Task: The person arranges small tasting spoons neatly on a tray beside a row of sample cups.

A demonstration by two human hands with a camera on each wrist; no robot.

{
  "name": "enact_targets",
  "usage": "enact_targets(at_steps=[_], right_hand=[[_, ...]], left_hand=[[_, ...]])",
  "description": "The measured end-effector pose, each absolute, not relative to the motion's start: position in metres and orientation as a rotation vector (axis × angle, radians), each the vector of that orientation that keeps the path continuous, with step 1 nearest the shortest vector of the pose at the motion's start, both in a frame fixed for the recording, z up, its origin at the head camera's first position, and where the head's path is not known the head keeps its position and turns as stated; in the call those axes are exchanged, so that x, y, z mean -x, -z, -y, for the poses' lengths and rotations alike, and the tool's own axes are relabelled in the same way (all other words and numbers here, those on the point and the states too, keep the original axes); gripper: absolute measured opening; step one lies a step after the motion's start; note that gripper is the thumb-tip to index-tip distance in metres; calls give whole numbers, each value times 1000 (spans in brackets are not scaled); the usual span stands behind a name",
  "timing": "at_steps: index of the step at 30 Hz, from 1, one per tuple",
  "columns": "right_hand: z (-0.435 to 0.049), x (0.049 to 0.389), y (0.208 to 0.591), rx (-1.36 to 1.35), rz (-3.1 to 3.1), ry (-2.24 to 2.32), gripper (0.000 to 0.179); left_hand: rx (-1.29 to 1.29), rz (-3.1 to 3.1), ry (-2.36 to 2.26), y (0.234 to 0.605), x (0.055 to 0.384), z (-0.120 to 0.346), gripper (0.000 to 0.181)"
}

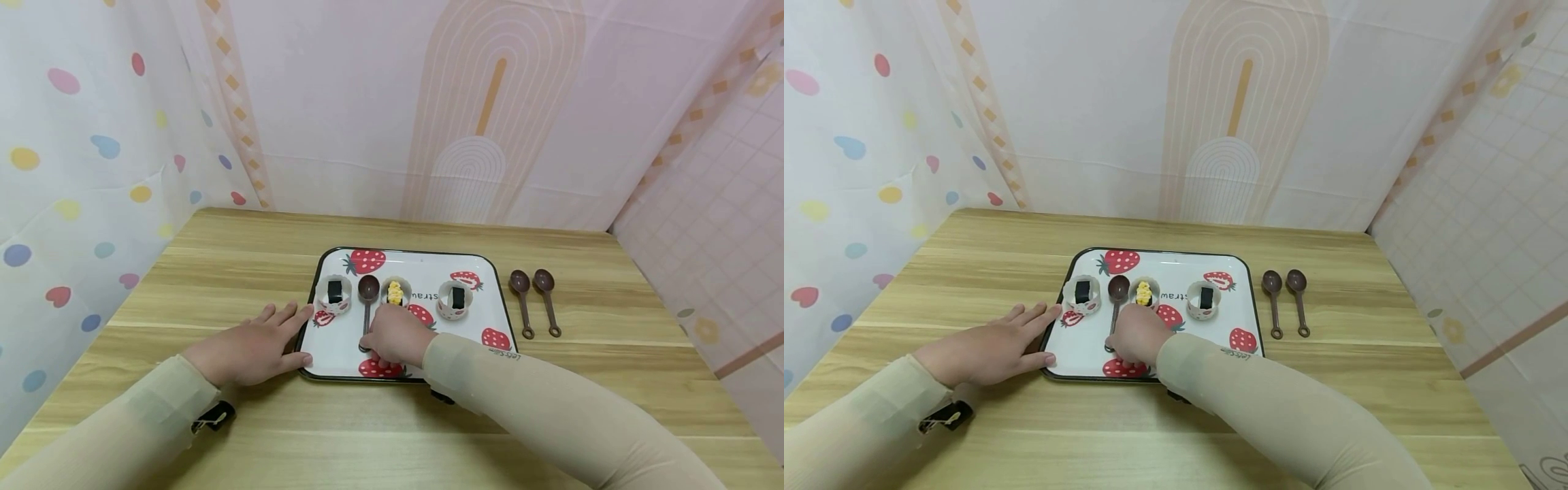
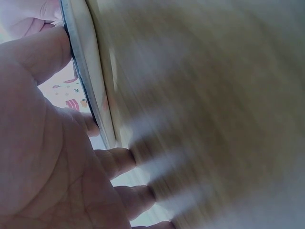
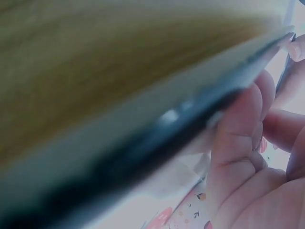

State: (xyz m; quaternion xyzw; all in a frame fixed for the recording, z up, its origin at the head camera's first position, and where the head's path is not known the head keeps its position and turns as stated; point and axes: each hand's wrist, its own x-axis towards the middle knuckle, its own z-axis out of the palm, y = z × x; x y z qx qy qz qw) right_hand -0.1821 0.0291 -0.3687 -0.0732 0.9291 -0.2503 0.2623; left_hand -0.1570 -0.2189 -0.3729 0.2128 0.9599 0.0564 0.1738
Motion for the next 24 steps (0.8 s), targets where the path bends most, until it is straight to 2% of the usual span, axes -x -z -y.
enact_targets(at_steps=[9, 16, 24], right_hand=[[-33, 178, 361, 210, -2518, 656, 37], [-41, 175, 357, 156, -2479, 763, 26], [-54, 173, 347, 232, -2552, 905, 19]], left_hand=[[-607, -2725, -153, 374, 157, 218, 89], [-600, -2723, -148, 375, 158, 219, 90], [-587, -2720, -152, 374, 157, 219, 92]])
